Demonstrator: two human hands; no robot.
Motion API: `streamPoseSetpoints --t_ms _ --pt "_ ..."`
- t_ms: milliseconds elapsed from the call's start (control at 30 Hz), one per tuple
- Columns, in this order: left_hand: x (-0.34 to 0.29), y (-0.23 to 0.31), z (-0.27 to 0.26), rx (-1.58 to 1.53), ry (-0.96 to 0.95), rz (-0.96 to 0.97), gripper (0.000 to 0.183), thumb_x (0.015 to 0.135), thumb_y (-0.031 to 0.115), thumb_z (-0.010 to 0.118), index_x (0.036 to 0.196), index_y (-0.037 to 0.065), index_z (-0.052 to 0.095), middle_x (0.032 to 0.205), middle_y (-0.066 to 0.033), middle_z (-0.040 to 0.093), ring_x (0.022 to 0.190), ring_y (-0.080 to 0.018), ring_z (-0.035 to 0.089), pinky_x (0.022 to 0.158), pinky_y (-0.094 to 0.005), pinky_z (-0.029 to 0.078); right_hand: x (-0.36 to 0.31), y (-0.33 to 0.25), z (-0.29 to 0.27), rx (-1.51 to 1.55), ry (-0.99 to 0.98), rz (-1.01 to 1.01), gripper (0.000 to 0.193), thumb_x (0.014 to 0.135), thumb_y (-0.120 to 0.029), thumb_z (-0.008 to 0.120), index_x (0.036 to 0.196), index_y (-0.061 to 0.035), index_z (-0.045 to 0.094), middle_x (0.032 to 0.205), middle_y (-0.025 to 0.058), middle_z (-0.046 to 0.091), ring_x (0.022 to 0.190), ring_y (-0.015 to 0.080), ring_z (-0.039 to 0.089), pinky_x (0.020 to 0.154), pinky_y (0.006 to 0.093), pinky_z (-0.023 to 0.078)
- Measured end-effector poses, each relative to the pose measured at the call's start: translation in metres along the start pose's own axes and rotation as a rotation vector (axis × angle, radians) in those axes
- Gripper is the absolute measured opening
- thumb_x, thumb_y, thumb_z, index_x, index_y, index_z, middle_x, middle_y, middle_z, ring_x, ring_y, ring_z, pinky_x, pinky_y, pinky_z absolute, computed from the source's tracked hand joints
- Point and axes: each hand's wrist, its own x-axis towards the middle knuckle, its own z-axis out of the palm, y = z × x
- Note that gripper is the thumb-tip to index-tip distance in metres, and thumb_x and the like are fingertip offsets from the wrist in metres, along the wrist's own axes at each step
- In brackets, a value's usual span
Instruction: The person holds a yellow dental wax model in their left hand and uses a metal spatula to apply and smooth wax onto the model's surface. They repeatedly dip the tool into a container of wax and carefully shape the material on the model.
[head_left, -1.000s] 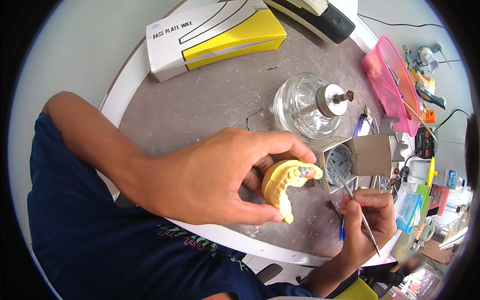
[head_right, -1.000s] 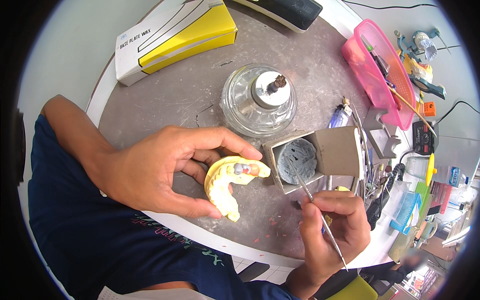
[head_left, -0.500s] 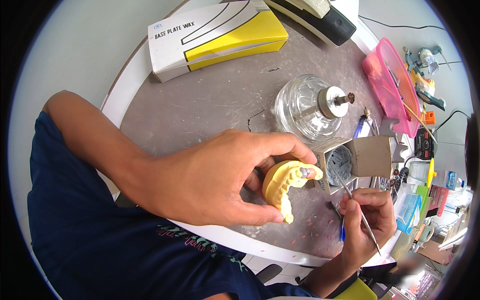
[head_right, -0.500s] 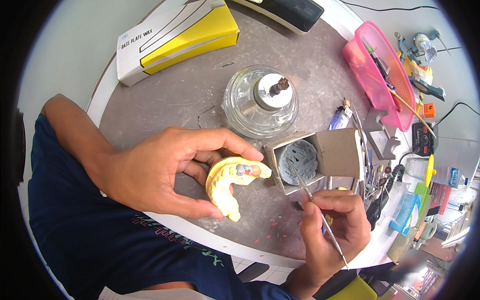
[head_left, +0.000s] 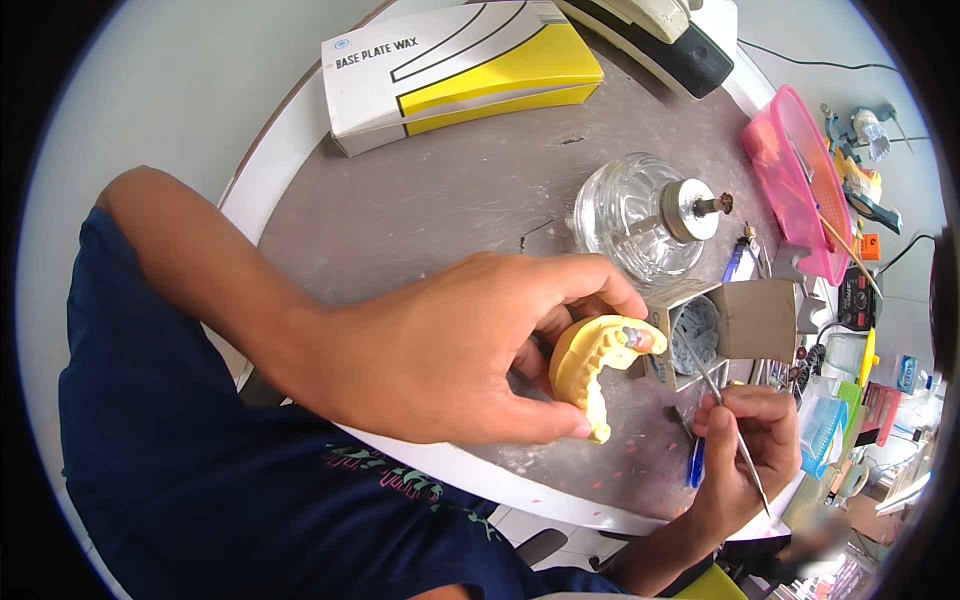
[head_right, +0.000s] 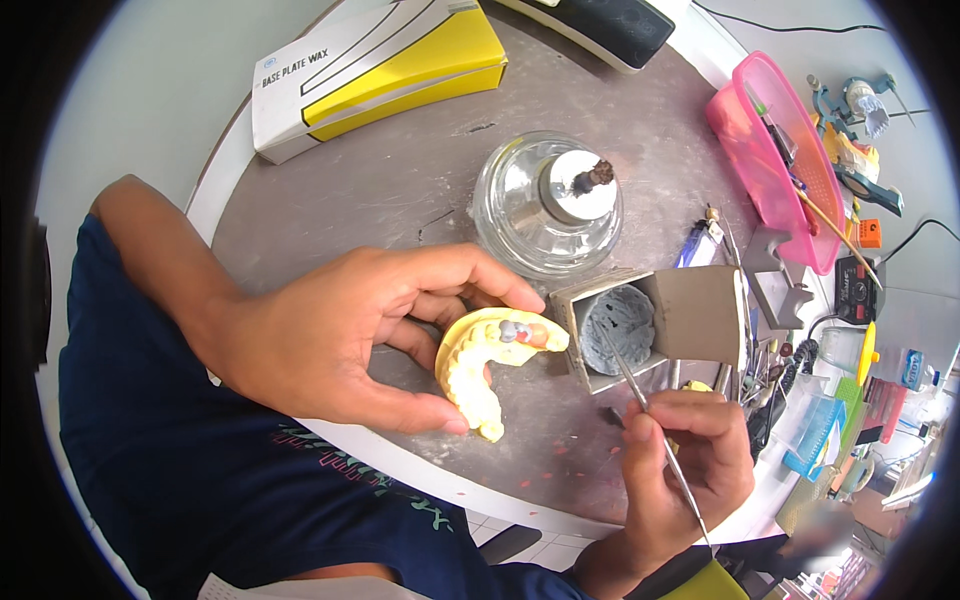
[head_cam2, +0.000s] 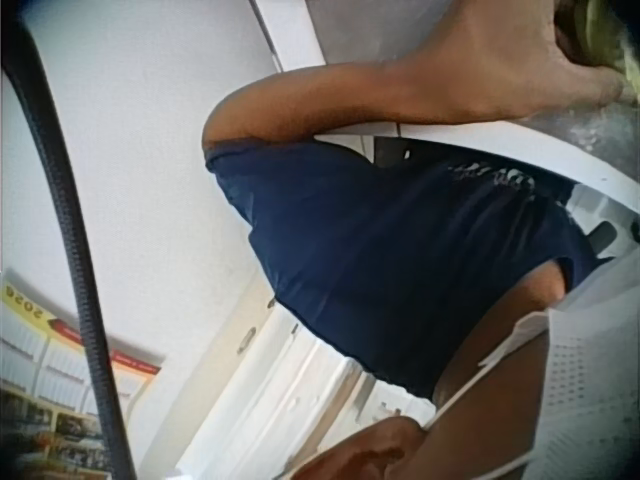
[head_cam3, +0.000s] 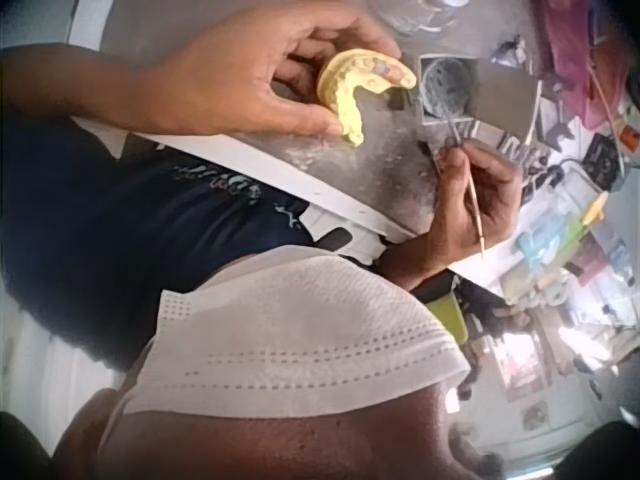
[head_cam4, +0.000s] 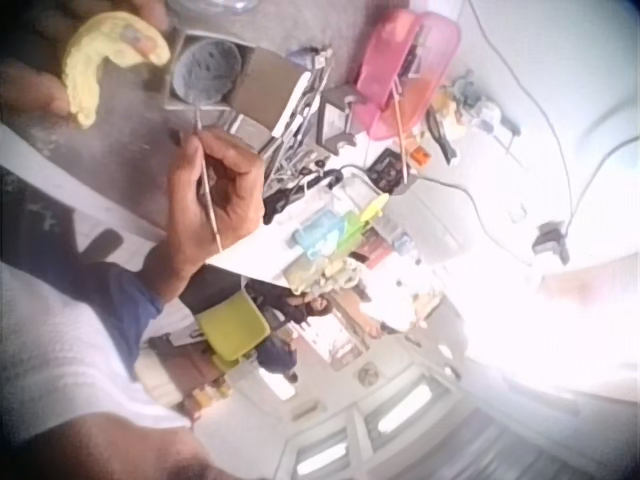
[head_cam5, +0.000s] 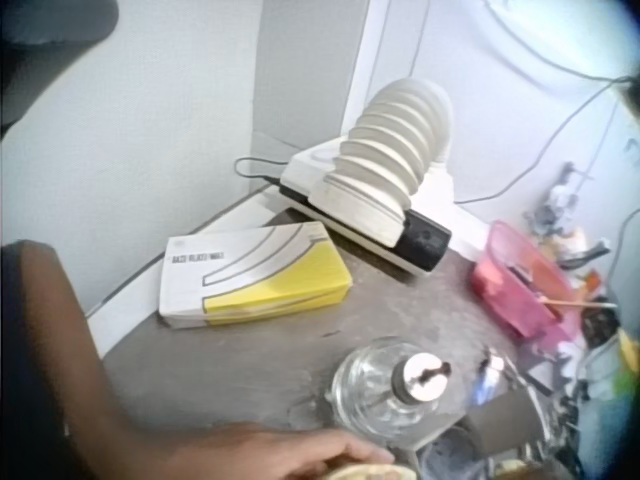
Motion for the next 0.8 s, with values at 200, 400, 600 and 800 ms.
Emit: streamPoseSetpoints --t_ms 200,400,600,800 --pt "0.001 0.000 -0.001 -0.035 -0.030 0.012 0.062 0.077 0.000 0.067 0.131 0.001 0.036 0.126 -0.0097 0.050 0.111 -0.0130 0.052 0.091 -0.0261 0.045 -0.018 0.004 -0.006 0.087 0.087 -0.263 0.020 0.083 -0.010 0.064 0.091 -0.0009 0.048 0.075 0.0130 0.056 0.056 0.0135 0.053 0.053 0.0210 0.045" --pt "-0.004 0.000 0.002 -0.115 0.010 0.045 0.062 0.076 -0.001 0.061 0.132 -0.002 0.036 0.123 -0.0111 0.049 0.111 -0.0133 0.050 0.094 -0.0272 0.043 -0.036 0.021 -0.004 -0.002 -0.045 -0.478 0.020 0.080 -0.009 0.063 0.093 -0.0050 0.049 0.080 0.0108 0.058 0.059 0.0158 0.055 0.053 0.0253 0.047" --pt "-0.003 -0.002 0.001 -0.171 -0.023 0.039 0.062 0.075 -0.003 0.060 0.132 -0.005 0.035 0.122 -0.0120 0.050 0.112 -0.0138 0.050 0.095 -0.0279 0.042 -0.036 0.022 0.011 -0.055 -0.056 -0.549 0.019 0.079 -0.006 0.061 0.095 -0.0030 0.052 0.078 0.0122 0.060 0.063 0.0182 0.059 0.055 0.0252 0.047" --pt "-0.003 0.000 0.001 -0.148 -0.008 0.041 0.061 0.075 -0.003 0.059 0.131 -0.006 0.035 0.120 -0.0132 0.052 0.112 -0.0145 0.051 0.095 -0.0276 0.042 -0.036 0.022 0.009 -0.044 -0.058 -0.511 0.019 0.080 -0.006 0.061 0.095 -0.0028 0.052 0.077 0.0127 0.062 0.064 0.0184 0.060 0.059 0.0258 0.047"
